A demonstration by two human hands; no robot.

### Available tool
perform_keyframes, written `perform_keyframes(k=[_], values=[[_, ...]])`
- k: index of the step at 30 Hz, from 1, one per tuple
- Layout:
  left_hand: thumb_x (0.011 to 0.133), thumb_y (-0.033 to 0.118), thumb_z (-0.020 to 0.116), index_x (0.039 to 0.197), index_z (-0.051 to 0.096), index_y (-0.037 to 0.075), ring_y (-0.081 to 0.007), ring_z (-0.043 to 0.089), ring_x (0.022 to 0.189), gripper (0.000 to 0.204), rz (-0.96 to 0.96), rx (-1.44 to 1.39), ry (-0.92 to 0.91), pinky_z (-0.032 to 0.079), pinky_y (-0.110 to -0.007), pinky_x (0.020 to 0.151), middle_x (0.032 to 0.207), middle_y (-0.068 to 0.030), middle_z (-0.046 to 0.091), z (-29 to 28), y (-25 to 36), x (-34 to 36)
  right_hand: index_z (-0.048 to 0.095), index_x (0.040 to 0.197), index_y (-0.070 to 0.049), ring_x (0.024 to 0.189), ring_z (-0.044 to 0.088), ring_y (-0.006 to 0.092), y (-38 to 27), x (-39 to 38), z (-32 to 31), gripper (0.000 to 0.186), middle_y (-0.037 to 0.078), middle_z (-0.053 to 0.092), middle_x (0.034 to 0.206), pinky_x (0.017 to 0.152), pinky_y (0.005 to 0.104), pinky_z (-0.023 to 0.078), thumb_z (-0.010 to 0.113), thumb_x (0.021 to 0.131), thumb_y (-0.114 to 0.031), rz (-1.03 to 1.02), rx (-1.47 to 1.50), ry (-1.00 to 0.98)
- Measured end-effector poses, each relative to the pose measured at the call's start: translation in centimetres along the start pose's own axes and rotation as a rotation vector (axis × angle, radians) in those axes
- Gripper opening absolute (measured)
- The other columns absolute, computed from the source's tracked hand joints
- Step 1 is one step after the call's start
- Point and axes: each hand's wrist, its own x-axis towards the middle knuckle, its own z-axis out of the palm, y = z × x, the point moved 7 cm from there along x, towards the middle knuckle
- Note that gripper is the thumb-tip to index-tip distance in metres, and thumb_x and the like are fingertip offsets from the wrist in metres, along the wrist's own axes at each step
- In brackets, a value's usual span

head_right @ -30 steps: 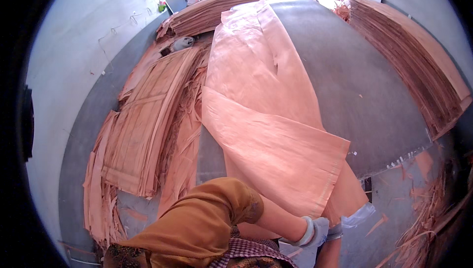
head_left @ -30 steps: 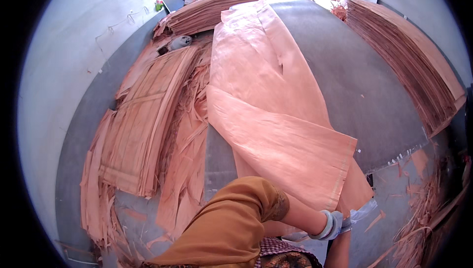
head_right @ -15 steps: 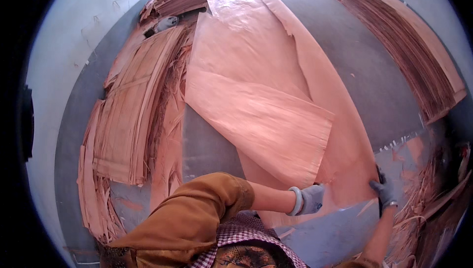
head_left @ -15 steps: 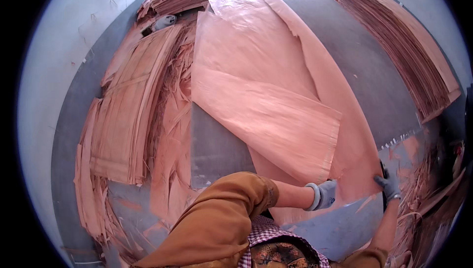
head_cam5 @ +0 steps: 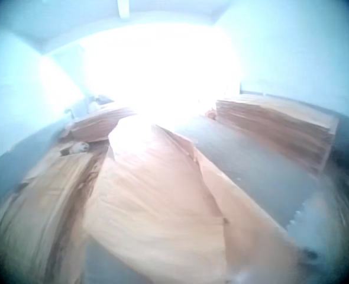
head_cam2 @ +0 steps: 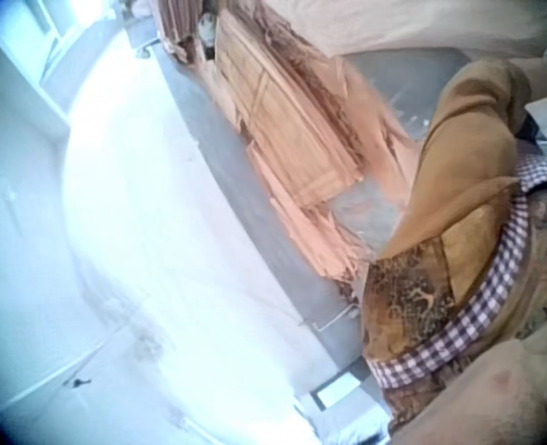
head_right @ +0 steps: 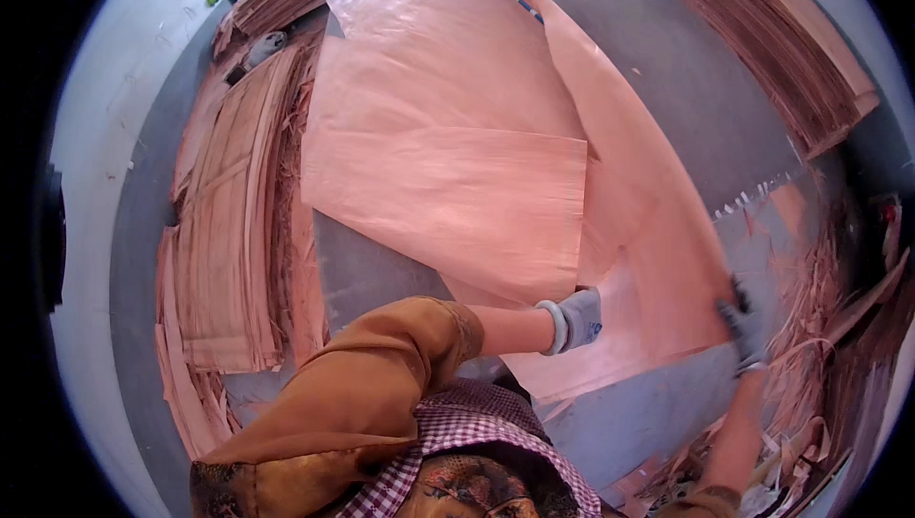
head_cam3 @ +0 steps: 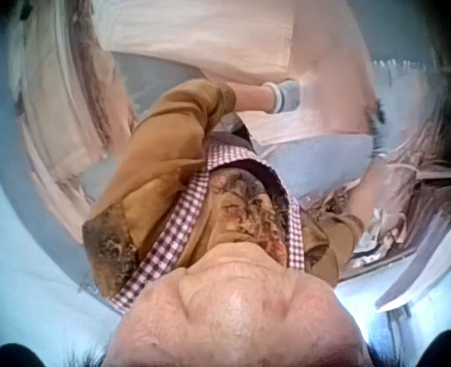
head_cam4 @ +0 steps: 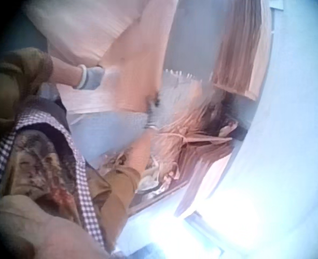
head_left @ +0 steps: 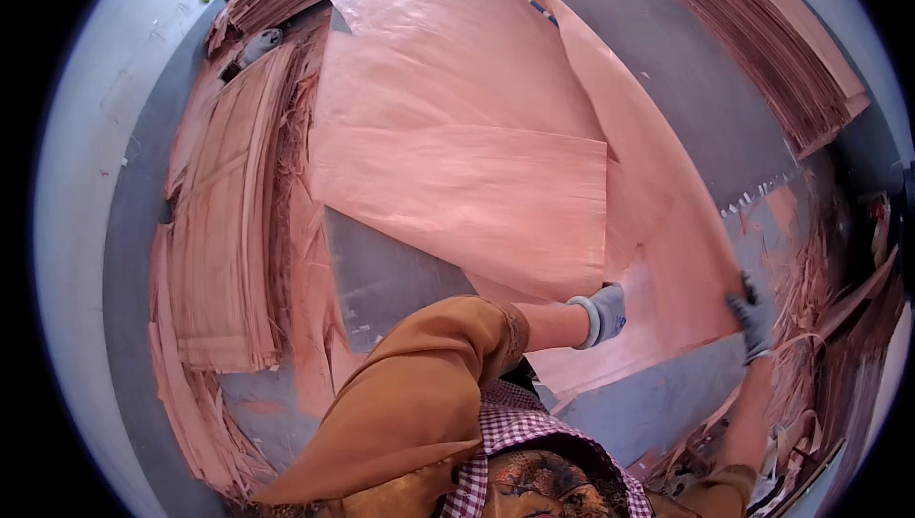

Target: The person organizes and cuts thin wood veneer sheets, using a handheld blade to trim edges and applying adhesive tape to join pieces on a work surface.

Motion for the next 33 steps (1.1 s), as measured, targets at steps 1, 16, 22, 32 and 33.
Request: perform_keyframes(k=[1, 16, 22, 32, 33], values=[[0.076, 0.019, 0.06, 0.09, 0.071, 0.018, -0.0186, 0.062, 0.081, 0.018, 0.006, 0.031, -0.024, 0.041, -0.038, 0.064, 0.086, 0.0005, 0.068, -0.8, -0.7, -0.4, 0.048, 0.129, 0.003, 0.098, 0.052, 0.0135, -0.1, 1.6, -2.3, 0.054, 0.005, 0.057, 0.112, 0.083, 0.0266, 0.045, 0.066, 0.081, -0.014, -0.108, -0.03, -0.016], [0.075, 0.018, 0.06, 0.081, 0.071, 0.016, -0.018, 0.058, 0.068, 0.014, -0.421, 0.022, 0.19, 0.038, -0.035, 0.063, 0.077, -0.0006, 0.066, -5.0, -2.7, -6.5, 0.052, 0.097, -0.006, 0.044, 0.045, 0.0085, 6.2, -6.9, 0.6, 0.027, 0.0, 0.051, 0.067, 0.038, 0.0224, 0.035, 0.067, 0.076, -0.01, 0.176, 0.111, 0.108], [0.068, 0.019, 0.059, 0.067, 0.064, 0.013, -0.0206, 0.057, 0.077, 0.008, -0.317, -0.169, 0.634, 0.042, -0.033, 0.068, 0.082, -0.0048, 0.062, -7.9, -0.1, -10.2, 0.047, 0.117, -0.009, 0.042, 0.046, 0.0102, -0.5, -9.9, -0.5, 0.041, 0.002, 0.051, 0.065, 0.035, 0.0228, 0.034, 0.062, 0.079, -0.006, 0.27, 0.174, 0.091], [0.068, 0.019, 0.061, 0.073, 0.061, 0.008, -0.0252, 0.058, 0.093, 0.012, -0.251, -0.603, 1.019, 0.043, -0.037, 0.091, 0.098, -0.0079, 0.061, 0.5, 3.8, -28.8, 0.06, 0.098, -0.003, 0.044, 0.042, 0.0065, -14.8, -21.3, 6.9, 0.017, -0.001, 0.05, 0.058, 0.039, 0.0195, 0.032, 0.064, 0.086, -0.014, 0.149, 0.066, 0.043], [0.069, 0.019, 0.061, 0.075, 0.062, 0.009, -0.0248, 0.058, 0.094, 0.012, -0.301, -0.674, 0.981, 0.043, -0.037, 0.091, 0.098, -0.0073, 0.062, 2.1, 3.9, -30.9, 0.06, 0.096, -0.002, 0.044, 0.042, 0.0066, -16.0, -22.7, 8.2, 0.015, -0.001, 0.05, 0.058, 0.039, 0.0196, 0.032, 0.064, 0.086, -0.014, 0.149, 0.052, 0.049]])
